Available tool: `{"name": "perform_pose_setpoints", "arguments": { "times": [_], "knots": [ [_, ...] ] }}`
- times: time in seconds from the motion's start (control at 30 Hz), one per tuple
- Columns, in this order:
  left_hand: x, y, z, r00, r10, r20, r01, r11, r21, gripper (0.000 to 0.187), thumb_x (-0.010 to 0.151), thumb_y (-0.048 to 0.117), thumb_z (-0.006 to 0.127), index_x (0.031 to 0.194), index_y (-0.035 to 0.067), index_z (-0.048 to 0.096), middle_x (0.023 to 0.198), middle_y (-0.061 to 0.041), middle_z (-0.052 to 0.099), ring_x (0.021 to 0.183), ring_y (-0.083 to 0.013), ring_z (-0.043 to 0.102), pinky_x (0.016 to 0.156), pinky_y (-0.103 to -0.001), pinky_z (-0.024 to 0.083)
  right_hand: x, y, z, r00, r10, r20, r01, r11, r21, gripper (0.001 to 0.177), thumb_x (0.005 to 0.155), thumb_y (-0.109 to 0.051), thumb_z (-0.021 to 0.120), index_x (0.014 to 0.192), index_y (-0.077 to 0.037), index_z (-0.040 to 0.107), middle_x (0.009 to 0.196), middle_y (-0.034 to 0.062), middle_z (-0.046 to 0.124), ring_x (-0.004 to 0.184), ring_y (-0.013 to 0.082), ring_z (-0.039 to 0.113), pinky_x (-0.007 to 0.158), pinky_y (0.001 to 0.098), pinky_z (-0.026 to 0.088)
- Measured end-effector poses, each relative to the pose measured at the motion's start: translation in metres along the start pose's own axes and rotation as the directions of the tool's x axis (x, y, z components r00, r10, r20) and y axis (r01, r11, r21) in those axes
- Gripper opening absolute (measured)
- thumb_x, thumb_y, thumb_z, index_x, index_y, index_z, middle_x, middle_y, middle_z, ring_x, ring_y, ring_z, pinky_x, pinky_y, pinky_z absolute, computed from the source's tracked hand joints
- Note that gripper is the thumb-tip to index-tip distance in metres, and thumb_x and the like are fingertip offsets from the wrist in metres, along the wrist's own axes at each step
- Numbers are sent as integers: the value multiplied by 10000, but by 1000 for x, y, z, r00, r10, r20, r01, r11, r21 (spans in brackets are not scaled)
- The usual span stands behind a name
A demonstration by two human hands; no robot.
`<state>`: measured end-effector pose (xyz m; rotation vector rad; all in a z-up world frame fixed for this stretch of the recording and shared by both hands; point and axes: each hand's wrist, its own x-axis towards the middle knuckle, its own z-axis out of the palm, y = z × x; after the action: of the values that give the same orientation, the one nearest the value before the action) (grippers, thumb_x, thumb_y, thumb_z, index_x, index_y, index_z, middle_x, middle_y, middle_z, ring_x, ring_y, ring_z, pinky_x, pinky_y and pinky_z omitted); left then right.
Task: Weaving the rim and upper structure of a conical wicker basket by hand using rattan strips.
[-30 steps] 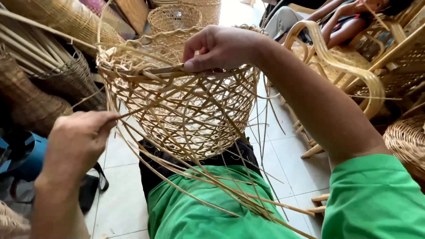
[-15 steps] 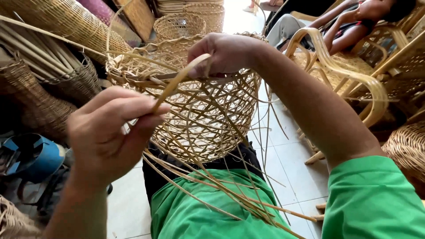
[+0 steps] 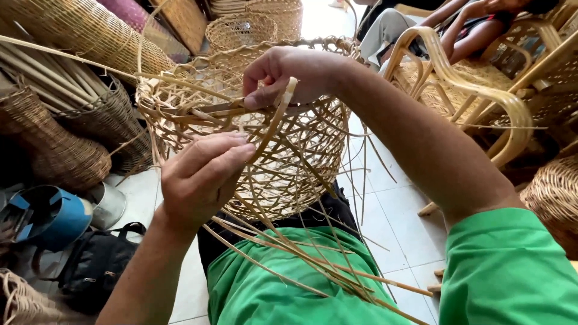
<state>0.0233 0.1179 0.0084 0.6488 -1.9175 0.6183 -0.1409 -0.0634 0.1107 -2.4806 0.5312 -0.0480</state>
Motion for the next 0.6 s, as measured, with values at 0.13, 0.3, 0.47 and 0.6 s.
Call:
{"name": "perform_pose_setpoints", "arguments": {
  "times": [0.13, 0.3, 0.47, 0.6],
  "knots": [
    [-28, -28, 16, 995, 29, 97, -49, 975, 218, 54, 993, 58, 791, 1044, 38, 788, 989, -148, 804, 915, -323, 800, 778, -429, 696, -9, -10, 7, 991, 130, 13, -130, 991, -19, 119, 1073, -273, 667, 1017, -181, 719, 702, -29, 619, 539, 75, 525, 509, 217, 422],
    [-24, -30, 19, 999, -11, 37, -11, 831, 556, 119, 1008, 248, 867, 953, 152, 822, 999, -11, 734, 927, -249, 588, 825, -410, 428, -12, -16, 10, 992, 125, -36, -128, 987, -101, 146, 1059, -367, 654, 1022, -247, 728, 729, -52, 607, 580, 86, 512, 613, 289, 455],
    [-23, -25, 18, 998, -64, 10, 44, 780, 624, 186, 1036, 329, 831, 989, 149, 848, 995, -30, 721, 850, -256, 561, 725, -433, 423, -13, -18, 12, 995, 95, 4, -95, 995, -18, 246, 1058, -358, 586, 1249, -244, 693, 638, -60, 513, 463, 79, 407, 482, 244, 358],
    [-36, -17, 10, 993, -68, 94, -12, 746, 665, 181, 1085, 307, 722, 1207, 217, 821, 1136, -29, 718, 926, -245, 621, 762, -421, 452, -11, -23, 17, 998, 32, 45, -20, 967, -255, 367, 1070, -426, 469, 1243, -235, 731, 871, -43, 665, 705, 137, 559, 681, 349, 446]
  ]
}}
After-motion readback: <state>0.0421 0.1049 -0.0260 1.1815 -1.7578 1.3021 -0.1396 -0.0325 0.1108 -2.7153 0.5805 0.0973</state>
